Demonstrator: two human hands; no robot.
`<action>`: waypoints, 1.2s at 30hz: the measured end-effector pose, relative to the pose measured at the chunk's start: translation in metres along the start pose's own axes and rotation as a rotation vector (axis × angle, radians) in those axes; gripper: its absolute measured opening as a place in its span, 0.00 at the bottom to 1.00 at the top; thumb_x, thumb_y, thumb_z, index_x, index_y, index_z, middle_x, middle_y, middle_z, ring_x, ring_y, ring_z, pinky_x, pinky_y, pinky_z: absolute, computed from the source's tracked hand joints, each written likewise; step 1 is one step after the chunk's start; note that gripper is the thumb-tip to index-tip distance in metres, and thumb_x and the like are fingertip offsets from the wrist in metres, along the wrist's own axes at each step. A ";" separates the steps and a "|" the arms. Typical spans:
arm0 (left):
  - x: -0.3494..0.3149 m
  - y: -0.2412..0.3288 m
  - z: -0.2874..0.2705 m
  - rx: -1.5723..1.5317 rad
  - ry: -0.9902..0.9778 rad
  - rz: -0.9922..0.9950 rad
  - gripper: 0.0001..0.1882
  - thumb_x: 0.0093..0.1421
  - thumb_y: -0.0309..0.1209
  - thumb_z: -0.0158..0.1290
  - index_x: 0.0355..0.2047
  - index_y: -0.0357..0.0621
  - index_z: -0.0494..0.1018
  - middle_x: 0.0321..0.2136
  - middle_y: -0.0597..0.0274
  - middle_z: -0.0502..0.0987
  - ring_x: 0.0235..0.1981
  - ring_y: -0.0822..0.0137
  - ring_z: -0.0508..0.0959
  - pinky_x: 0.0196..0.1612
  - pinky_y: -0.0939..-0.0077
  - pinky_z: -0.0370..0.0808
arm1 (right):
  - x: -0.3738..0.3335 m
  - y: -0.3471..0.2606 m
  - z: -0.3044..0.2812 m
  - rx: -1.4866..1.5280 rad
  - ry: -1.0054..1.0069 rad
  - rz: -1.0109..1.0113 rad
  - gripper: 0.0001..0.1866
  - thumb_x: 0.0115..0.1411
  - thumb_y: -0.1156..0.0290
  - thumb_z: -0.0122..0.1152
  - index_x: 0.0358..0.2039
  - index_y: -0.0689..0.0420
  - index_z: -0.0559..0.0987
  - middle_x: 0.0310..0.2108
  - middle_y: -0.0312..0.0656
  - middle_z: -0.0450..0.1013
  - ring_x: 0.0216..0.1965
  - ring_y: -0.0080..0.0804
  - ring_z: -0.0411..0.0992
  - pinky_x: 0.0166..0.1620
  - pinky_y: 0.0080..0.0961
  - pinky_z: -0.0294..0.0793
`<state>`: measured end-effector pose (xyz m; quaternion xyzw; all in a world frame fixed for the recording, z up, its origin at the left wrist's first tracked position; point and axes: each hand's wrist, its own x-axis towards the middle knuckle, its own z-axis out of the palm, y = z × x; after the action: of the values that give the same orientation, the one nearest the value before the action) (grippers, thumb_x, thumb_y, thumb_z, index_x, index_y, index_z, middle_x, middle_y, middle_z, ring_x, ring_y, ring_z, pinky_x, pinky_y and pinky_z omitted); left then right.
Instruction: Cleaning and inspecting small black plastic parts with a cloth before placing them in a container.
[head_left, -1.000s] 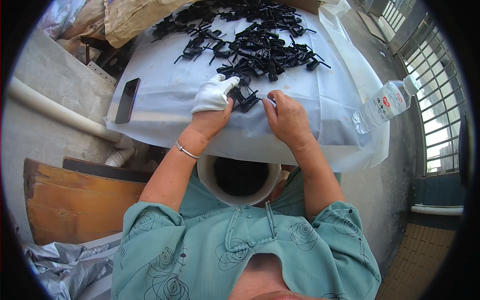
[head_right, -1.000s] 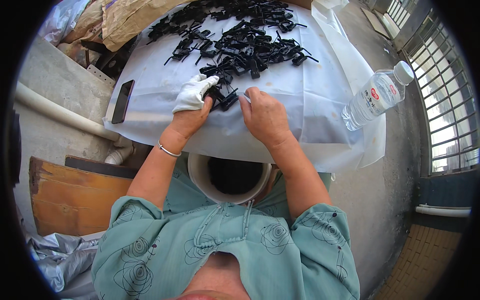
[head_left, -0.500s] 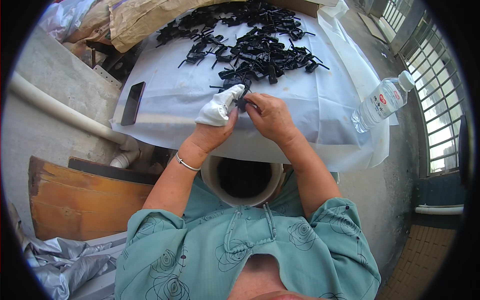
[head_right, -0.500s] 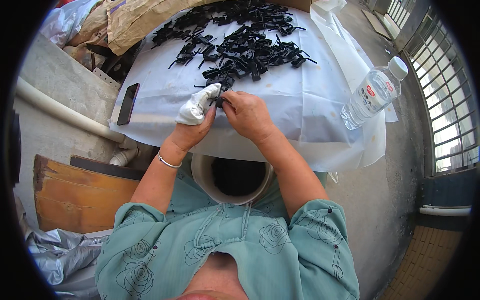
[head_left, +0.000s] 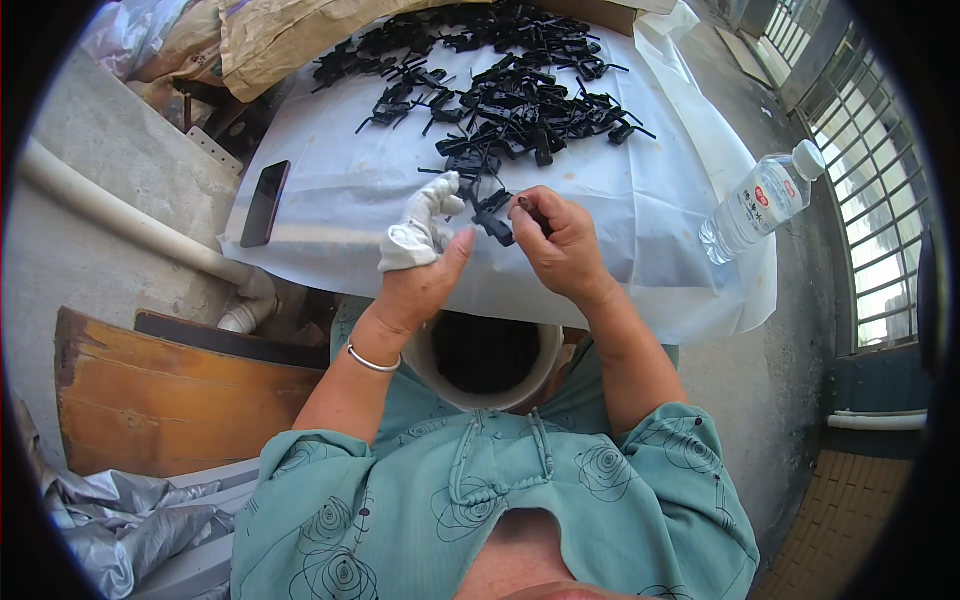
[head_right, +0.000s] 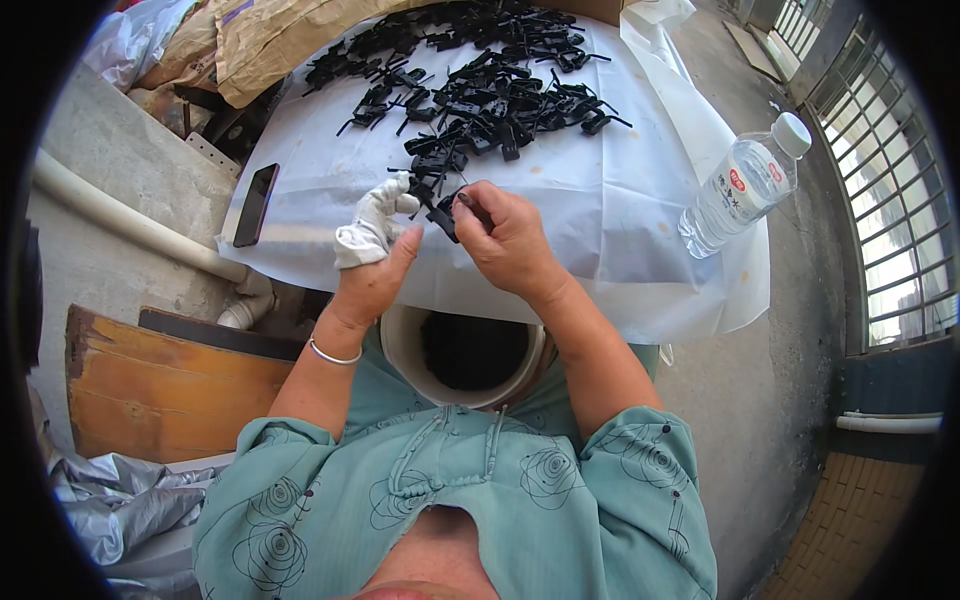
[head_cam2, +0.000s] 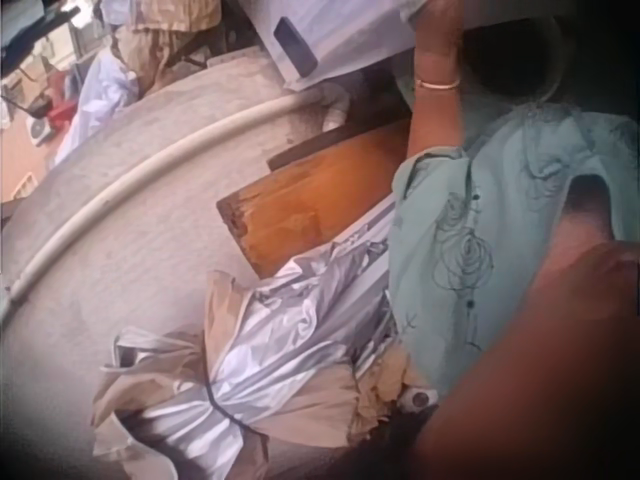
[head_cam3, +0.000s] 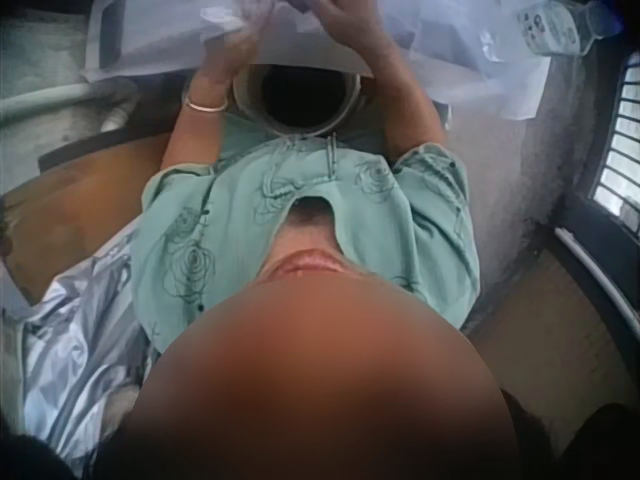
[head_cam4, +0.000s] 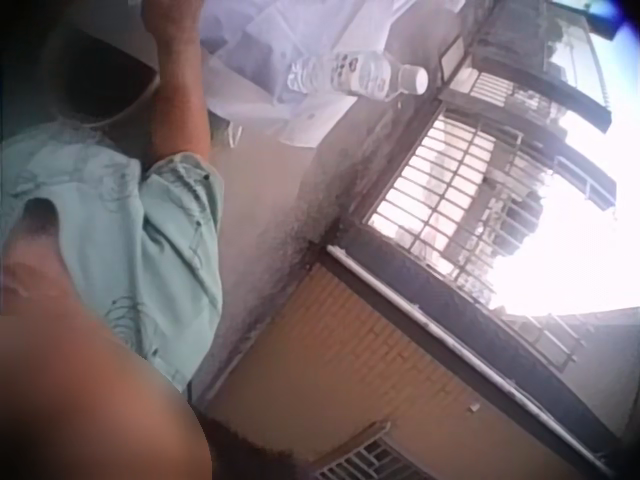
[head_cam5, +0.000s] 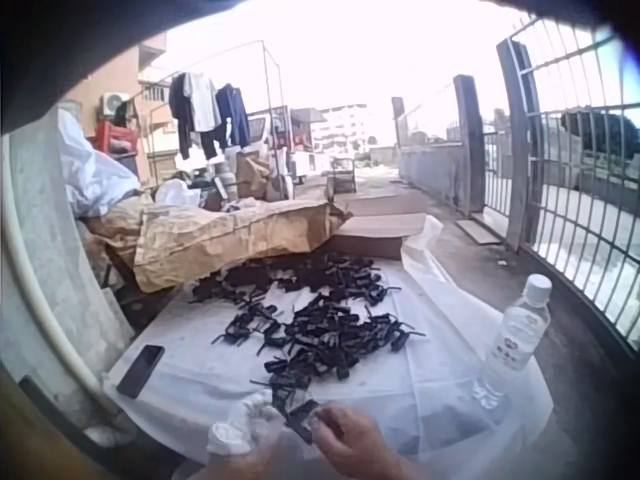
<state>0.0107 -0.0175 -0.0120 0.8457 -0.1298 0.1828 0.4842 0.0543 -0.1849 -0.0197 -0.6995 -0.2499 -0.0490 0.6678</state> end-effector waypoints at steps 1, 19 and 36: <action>-0.001 -0.004 0.002 -0.202 -0.026 -0.112 0.22 0.55 0.24 0.53 0.52 0.38 0.64 0.41 0.64 0.72 0.33 0.76 0.72 0.35 0.82 0.72 | 0.000 -0.002 -0.001 0.016 -0.042 0.048 0.03 0.55 0.76 0.54 0.29 0.61 0.72 0.17 0.35 0.67 0.18 0.20 0.61 0.23 0.19 0.63; -0.022 -0.002 0.017 -0.366 0.011 -0.252 0.08 0.60 0.24 0.47 0.39 0.38 0.71 0.30 0.64 0.74 0.27 0.77 0.74 0.30 0.84 0.72 | -0.015 -0.022 -0.007 -0.408 -0.234 -0.118 0.15 0.49 0.69 0.64 0.36 0.61 0.73 0.18 0.40 0.66 0.18 0.30 0.65 0.23 0.24 0.65; -0.015 0.013 0.003 -0.702 -0.083 -0.476 0.13 0.60 0.26 0.49 0.45 0.41 0.65 0.27 0.70 0.71 0.23 0.82 0.68 0.22 0.90 0.67 | -0.024 -0.030 0.005 -0.285 -0.175 -0.346 0.15 0.50 0.72 0.64 0.37 0.59 0.70 0.15 0.35 0.61 0.16 0.22 0.58 0.21 0.17 0.59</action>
<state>-0.0077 -0.0258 -0.0102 0.6424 -0.0047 -0.0235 0.7660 0.0197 -0.1873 -0.0031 -0.7350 -0.4135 -0.1368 0.5197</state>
